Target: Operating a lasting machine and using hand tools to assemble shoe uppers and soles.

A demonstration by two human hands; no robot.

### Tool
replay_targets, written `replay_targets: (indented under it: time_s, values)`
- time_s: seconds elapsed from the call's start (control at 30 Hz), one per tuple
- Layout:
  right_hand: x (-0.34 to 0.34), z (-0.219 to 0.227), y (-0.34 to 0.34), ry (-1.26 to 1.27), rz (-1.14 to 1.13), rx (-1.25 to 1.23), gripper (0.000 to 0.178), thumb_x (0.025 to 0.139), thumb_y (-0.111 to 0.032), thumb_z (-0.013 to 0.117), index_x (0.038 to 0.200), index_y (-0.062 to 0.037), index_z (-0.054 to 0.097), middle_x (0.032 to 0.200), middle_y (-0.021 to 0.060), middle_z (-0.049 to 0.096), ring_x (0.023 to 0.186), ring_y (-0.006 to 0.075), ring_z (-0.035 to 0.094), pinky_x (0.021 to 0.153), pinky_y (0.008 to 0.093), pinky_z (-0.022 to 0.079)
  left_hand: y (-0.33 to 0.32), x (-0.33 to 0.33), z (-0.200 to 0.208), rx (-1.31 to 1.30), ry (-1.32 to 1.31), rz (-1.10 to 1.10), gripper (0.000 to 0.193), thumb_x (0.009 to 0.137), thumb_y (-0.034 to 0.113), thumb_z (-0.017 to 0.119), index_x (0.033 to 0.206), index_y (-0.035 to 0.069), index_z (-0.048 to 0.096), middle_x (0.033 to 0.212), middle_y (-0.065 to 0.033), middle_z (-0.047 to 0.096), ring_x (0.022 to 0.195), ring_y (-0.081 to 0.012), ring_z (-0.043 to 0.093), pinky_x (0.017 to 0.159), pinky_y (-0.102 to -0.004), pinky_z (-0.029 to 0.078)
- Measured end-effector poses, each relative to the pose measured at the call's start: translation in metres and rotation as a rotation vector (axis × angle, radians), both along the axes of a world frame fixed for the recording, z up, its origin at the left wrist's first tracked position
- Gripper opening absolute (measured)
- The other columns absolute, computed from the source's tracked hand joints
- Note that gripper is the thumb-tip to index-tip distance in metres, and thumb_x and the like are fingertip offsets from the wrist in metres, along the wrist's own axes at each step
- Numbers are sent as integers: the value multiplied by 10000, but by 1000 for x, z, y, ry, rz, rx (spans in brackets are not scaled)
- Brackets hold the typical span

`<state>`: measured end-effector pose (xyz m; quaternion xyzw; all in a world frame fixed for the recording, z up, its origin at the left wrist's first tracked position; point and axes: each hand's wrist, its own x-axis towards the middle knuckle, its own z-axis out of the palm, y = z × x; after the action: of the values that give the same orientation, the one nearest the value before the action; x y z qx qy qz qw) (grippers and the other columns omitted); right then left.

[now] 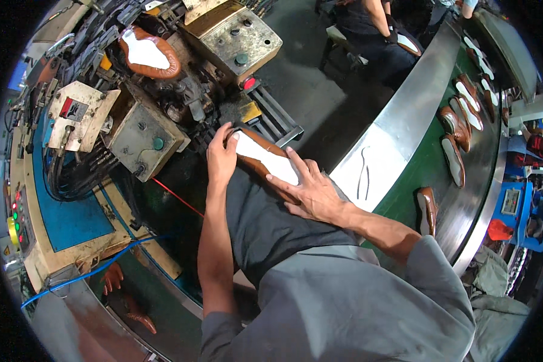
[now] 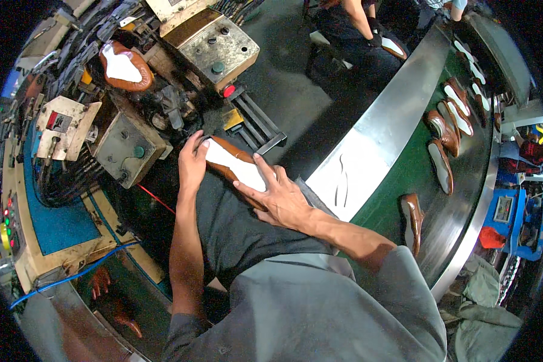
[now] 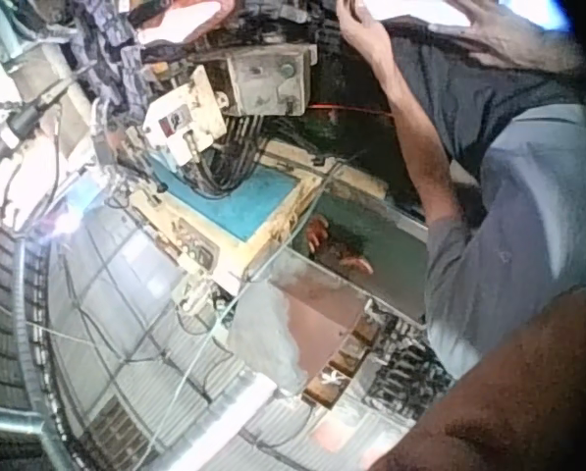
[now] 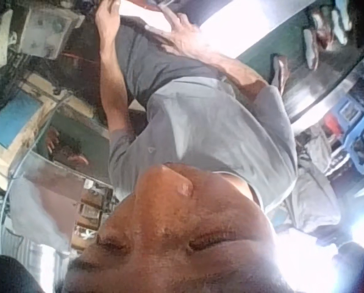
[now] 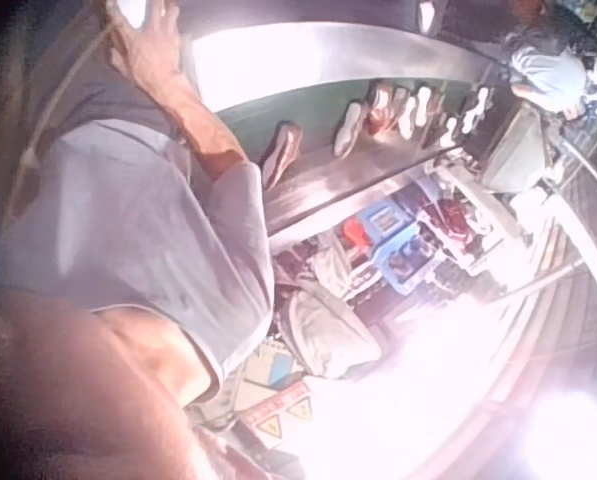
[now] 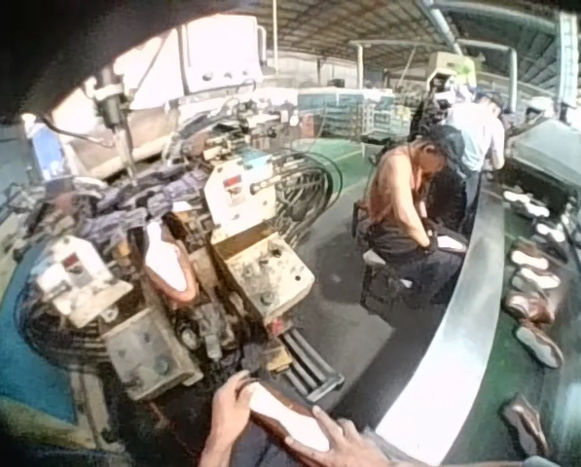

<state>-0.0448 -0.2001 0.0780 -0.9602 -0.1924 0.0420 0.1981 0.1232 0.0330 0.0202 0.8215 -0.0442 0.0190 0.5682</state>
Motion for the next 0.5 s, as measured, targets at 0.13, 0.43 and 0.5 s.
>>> replay_targets:
  time_s: [0.13,0.43,0.5]
  values:
    - [3,-10,1,-74,56,26,922,835,-312,913,1651,-454,509,1770,323,176,1327,498,521,975,575,653,9,-6,-10,292,-91,116,309,1077,175,671,1267,-44,776,1237,-280,782,1165,-445,752,1026,-479,576]
    - [20,-1,3,-23,55,49,734,839,-322,885,1537,-394,668,1766,301,212,1351,511,519,966,576,656,16,8,-24,283,-5,97,310,1099,177,621,1239,-45,786,1185,-294,788,1141,-445,774,979,-466,602]
    - [24,1,3,-20,53,48,716,837,-327,885,1523,-376,685,1760,301,221,1352,512,521,975,584,654,20,11,-24,190,9,30,328,1106,184,619,1286,-46,769,1224,-277,792,1171,-411,775,1014,-440,588]
